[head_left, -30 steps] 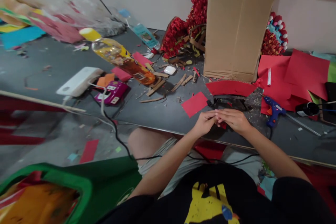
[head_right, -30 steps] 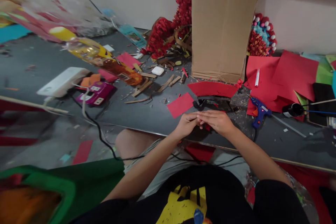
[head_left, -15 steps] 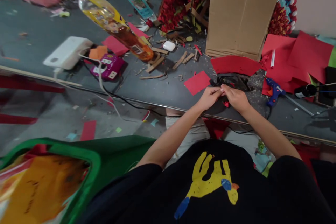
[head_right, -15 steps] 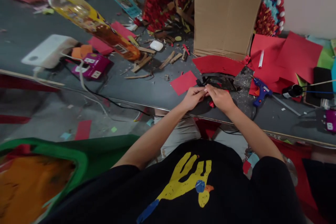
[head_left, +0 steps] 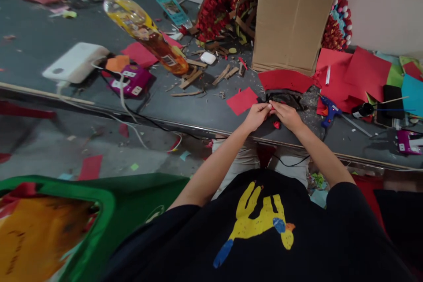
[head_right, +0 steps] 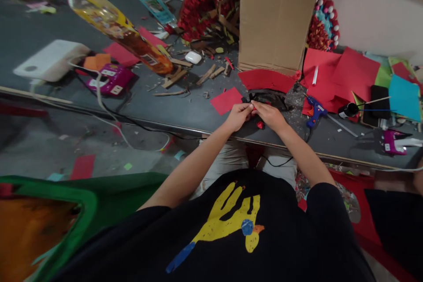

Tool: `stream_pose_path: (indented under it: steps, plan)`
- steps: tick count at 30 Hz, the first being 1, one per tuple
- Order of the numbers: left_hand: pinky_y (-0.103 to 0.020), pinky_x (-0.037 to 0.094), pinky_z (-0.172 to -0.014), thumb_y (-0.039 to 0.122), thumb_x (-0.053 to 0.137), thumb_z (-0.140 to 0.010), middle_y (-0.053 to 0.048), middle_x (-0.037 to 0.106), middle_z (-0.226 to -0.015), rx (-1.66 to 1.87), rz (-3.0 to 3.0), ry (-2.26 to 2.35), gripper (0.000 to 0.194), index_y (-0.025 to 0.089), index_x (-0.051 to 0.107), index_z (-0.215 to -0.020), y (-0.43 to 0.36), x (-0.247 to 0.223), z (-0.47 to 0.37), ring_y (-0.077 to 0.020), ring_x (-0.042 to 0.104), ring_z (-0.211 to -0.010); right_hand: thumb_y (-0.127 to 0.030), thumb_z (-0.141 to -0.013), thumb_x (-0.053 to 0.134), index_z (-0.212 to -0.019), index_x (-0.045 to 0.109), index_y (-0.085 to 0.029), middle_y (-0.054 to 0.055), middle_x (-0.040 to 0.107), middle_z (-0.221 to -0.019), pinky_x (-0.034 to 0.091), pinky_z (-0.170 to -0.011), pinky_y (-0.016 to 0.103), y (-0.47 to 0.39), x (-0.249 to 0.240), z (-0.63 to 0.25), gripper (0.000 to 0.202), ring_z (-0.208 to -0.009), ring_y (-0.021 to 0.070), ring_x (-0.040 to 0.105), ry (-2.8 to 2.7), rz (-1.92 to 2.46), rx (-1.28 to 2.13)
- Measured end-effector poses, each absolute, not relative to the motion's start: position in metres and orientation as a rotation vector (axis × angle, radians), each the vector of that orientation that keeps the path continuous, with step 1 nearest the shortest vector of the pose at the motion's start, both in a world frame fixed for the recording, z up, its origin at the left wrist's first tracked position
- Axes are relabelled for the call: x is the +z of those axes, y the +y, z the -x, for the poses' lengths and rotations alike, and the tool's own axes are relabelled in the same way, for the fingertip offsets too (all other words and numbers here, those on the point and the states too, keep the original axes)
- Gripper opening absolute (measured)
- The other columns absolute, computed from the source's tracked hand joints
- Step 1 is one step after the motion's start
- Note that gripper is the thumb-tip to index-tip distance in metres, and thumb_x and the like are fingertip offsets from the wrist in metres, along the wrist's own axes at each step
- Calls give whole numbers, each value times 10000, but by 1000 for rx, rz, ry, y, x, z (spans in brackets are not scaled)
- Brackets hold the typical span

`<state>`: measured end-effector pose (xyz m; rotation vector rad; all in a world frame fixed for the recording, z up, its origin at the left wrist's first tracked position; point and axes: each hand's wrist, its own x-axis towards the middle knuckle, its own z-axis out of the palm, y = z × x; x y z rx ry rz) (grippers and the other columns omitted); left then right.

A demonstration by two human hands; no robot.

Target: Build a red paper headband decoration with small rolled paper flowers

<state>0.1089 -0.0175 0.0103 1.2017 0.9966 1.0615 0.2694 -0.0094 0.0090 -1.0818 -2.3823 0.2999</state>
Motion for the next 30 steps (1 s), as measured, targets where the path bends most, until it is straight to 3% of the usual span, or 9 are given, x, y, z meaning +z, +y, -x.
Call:
stream_pose_path:
  steps: [4, 18, 22, 26, 30]
  plan:
    - [-232, 146, -405, 734, 604, -626, 75, 283, -409, 1050, -1240, 1049, 596, 160, 476, -530, -19, 11, -108, -49, 229, -391, -148, -915, 429, -1254, 572, -143, 91, 626, -1269, 484, -1012, 283, -12, 9, -268, 368, -1155, 156, 607, -2424, 1102, 306]
    - [-235, 210, -470, 616, 493, -802, 47, 325, -491, 1032, -1463, 1047, 531, 150, 483, -547, -26, 12, -107, -69, 269, -477, -151, -927, 375, -1136, 632, -110, 116, 731, -991, 530, -814, 279, -21, 9, -265, 335, -948, 187, 679, -2432, 1214, 83]
    - [-232, 284, -516, 575, 483, -834, 24, 411, -520, 1149, -1503, 1172, 522, 138, 534, -553, -33, 20, -107, -84, 364, -517, -149, -918, 386, -1113, 651, -167, 77, 731, -933, 527, -847, 282, -20, 15, -273, 329, -929, 168, 670, -2331, 1213, 154]
    - [-228, 350, -572, 497, 427, -904, 6, 495, -586, 1367, -1497, 1348, 465, 135, 692, -781, -44, 28, -101, -105, 458, -573, -204, -922, 421, -1150, 638, -195, 84, 685, -1010, 534, -848, 302, -26, 29, -286, 314, -964, 170, 640, -2270, 1190, 199]
    - [-228, 418, -651, 474, 516, -876, -44, 636, -720, 1264, -1849, 1244, 376, 159, 720, -887, -55, 28, -95, -129, 566, -673, -260, -903, 487, -1238, 589, -170, 124, 642, -1072, 545, -833, 359, -31, 39, -293, 361, -981, 211, 618, -2371, 1199, 223]
